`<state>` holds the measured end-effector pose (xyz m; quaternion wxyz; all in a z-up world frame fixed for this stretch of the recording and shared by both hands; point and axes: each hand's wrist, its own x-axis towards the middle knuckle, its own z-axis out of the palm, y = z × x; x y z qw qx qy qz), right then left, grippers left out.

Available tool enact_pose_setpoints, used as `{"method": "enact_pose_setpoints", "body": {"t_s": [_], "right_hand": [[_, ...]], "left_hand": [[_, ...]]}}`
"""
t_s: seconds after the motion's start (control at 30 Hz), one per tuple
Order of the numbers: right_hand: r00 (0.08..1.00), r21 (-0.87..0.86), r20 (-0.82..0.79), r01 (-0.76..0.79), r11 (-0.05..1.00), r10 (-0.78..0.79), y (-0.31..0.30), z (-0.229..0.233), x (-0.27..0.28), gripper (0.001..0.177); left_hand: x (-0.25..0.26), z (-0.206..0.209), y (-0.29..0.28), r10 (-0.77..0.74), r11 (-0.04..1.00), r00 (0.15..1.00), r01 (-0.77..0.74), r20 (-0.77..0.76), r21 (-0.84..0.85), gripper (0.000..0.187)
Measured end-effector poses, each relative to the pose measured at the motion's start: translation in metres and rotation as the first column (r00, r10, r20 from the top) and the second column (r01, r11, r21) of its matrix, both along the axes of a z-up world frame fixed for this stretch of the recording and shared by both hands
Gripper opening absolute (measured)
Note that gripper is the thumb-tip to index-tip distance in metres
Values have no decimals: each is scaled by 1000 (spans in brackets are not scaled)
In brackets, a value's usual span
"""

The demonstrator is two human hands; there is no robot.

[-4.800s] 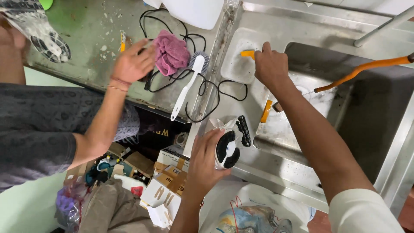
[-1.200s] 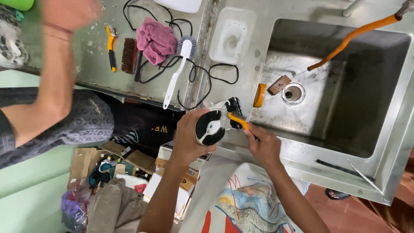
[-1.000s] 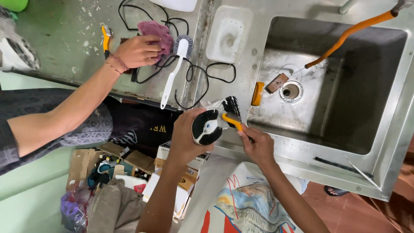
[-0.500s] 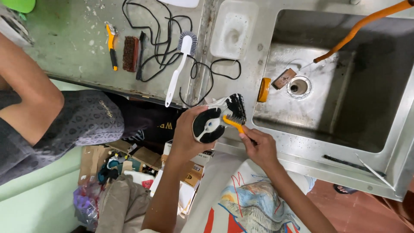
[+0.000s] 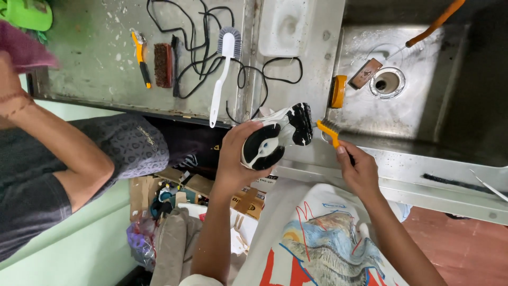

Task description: The person scrubs a white and black sneaker with a yellow brush over a stainless steel sink. They focus on the sole and sides of the shoe, occasionally rinsing it under running water from the faucet.

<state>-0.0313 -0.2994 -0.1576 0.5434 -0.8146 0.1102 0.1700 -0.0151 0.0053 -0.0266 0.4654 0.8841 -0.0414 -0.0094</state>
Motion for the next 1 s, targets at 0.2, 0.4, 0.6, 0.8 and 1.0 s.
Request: {"method": "enact_pose_setpoints", "body": {"t_s": [0.2, 0.4, 0.6, 0.8, 1.0], "right_hand": [[966, 168, 135, 198, 966, -221, -36, -10, 8, 21], [934, 217, 269, 181, 959, -237, -70, 12, 7, 22], [852, 248, 481, 95, 964, -208, -50, 95, 20, 24], [848, 190, 499, 97, 977, -181, -47, 109, 20, 21], [892, 30, 447, 64, 997, -71, -46, 102, 3, 24]], "left_hand": [[-6, 5, -11, 113, 985, 944, -65, 310, -162, 87], [-2, 12, -39, 177, 967, 836, -49, 519, -251, 90], [3, 14, -55, 193, 972, 774, -69, 603, -223, 99], [-3, 14, -55, 224, 963, 759, -78, 611, -256, 100], [-16, 28, -49, 206, 967, 846, -99, 492, -234, 93]]}}
